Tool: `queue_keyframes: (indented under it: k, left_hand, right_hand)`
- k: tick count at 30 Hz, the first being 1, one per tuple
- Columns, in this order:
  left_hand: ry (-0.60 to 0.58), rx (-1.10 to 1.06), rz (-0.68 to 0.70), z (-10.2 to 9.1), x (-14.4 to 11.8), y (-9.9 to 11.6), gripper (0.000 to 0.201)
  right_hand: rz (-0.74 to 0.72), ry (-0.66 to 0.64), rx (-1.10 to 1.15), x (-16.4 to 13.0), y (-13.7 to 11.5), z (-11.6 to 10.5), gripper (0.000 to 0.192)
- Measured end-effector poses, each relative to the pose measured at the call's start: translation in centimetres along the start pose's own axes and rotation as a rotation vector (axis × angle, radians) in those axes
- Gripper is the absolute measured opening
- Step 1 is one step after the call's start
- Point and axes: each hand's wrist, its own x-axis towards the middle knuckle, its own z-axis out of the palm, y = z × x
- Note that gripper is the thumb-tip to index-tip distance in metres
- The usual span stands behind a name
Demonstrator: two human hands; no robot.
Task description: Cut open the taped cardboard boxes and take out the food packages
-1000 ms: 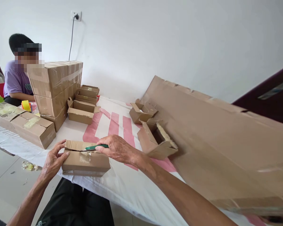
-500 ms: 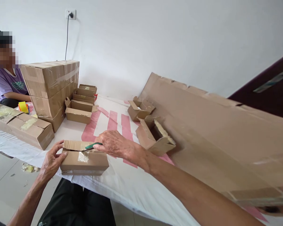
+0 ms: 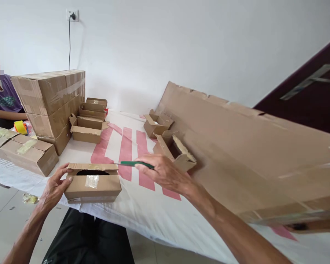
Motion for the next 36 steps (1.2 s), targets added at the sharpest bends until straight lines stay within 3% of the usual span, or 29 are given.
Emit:
queue_keyframes:
  k: [2,4,7,10,13,18,22,25,28,31,36]
  left_hand:
    - [-0.036,0.016,0.03,-0.5,0.3,0.5,0.053]
    - [-0.08,0.031,0.054,-1.4,0.7,0.9,0.057]
    - [-0.167,0.042,0.023,-2.8,1.8,1.6,0.062]
    - [-0.227,0.079,0.004,-3.8,2.9,2.1,0.061]
    - [-0.305,0.164,0.052,-4.3,3.2,2.5,0.061]
    - [-0.428,0.287,0.074,-5.0,2.4,2.8,0.118]
    - [-0.478,0.368,0.109,-5.0,2.1,2.8,0.137]
    - [-0.486,0.42,0.123,-4.8,2.4,2.8,0.14]
    - [-0.494,0.46,0.141,-4.7,2.9,2.7,0.142]
    - [-0.504,0.476,0.116,-4.7,3.1,2.5,0.143]
    - [-0.51,0.442,0.142,-4.7,2.9,1.4,0.146]
  right_hand:
    - [0.114,0.113,0.062,-2.7,2.6,3.0,0.04]
    - [0.258,0.16,0.099,-5.7,5.2,7.7,0.037]
    - [0.319,0.266,0.054,-9.4,8.2,15.2,0.031]
    - [0.323,0.31,0.012,-10.8,9.2,18.8,0.032]
    - [0.289,0.374,0.086,-9.3,8.2,18.0,0.032]
    - [0.159,0.471,0.347,-4.8,3.1,13.3,0.028]
    - [-0.091,0.428,0.378,-2.1,-1.7,10.6,0.019]
    - [-0.3,0.341,0.221,-0.1,-4.5,9.8,0.016]
    - [-0.451,0.17,-0.066,1.9,-6.1,9.7,0.014]
    - [-0.426,0.062,-0.336,2.8,-6.0,9.4,0.018]
    - [-0.268,0.127,-0.641,1.2,-3.8,7.8,0.017]
